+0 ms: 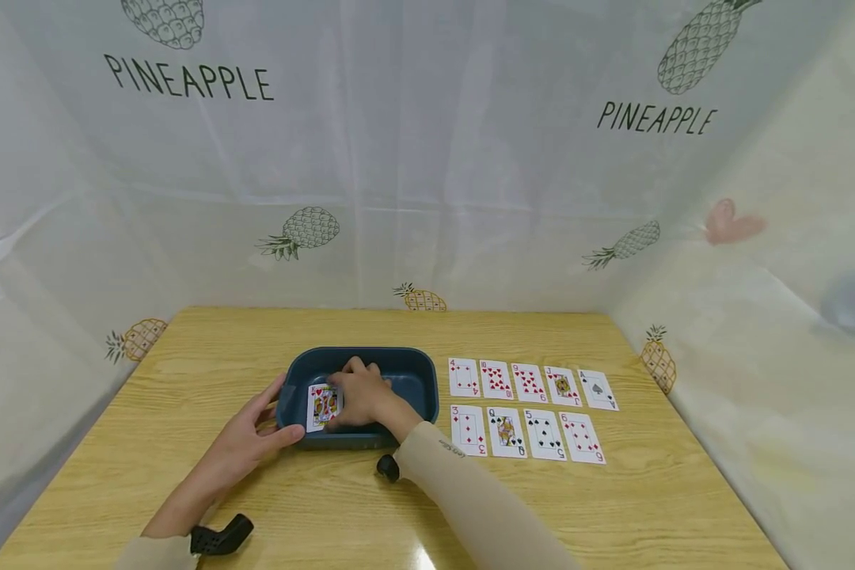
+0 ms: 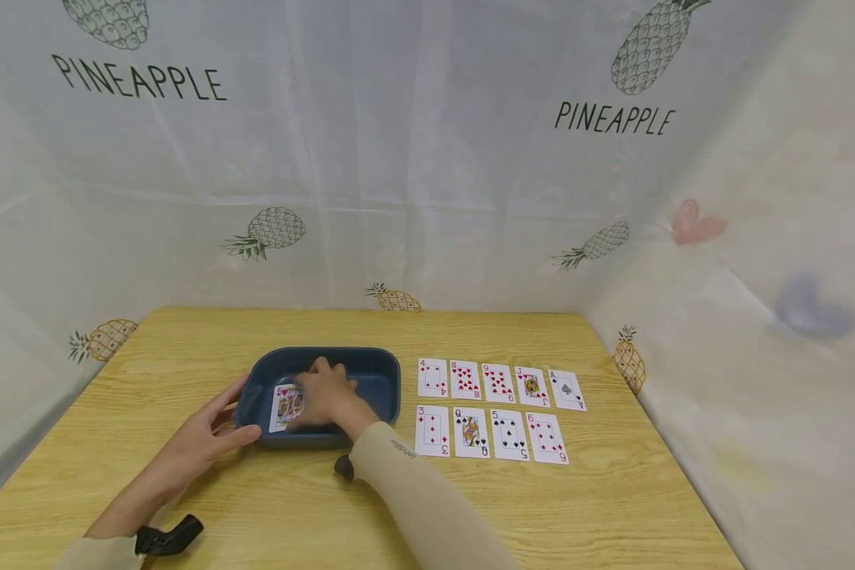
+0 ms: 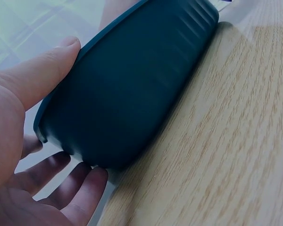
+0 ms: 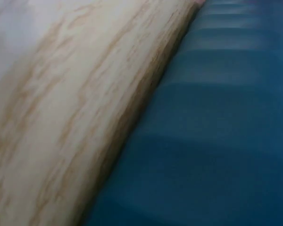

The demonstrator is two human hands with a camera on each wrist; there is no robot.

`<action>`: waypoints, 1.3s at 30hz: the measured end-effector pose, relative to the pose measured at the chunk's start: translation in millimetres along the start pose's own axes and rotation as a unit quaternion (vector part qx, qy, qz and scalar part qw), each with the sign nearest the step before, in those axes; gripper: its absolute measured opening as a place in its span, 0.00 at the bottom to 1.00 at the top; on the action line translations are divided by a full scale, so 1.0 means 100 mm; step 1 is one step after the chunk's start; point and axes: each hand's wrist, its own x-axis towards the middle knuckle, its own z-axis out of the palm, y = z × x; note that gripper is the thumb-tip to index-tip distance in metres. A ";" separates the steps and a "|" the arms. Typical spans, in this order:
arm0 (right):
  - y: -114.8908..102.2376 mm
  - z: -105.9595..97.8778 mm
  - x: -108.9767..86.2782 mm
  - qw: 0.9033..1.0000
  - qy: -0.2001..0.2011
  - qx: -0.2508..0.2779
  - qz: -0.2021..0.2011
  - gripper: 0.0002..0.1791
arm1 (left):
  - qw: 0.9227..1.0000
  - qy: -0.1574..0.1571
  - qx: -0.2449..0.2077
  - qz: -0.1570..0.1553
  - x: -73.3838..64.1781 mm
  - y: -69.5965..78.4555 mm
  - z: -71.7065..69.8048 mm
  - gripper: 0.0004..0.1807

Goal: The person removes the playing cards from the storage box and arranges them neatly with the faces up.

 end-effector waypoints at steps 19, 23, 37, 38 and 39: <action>0.19 -0.27 -0.17 0.998 -0.015 0.061 -0.014 0.44 | 1.000 0.011 0.018 0.000 -0.01 0.04 0.02 0.53; 0.27 -0.33 -0.21 0.996 -0.023 0.081 -0.018 0.44 | 1.000 0.012 0.013 -0.001 -0.01 0.03 0.03 0.54; 0.65 -0.89 -0.69 0.991 0.001 0.079 -0.106 0.45 | 0.999 0.022 0.025 -0.011 0.01 -0.01 0.04 0.55; 0.71 -0.95 -0.75 0.991 0.009 0.081 -0.110 0.46 | 0.999 0.021 0.026 -0.010 0.01 0.00 0.04 0.55; 0.78 -1.00 -0.81 0.990 0.014 0.085 -0.113 0.46 | 0.999 0.020 0.027 -0.011 0.00 0.00 0.03 0.55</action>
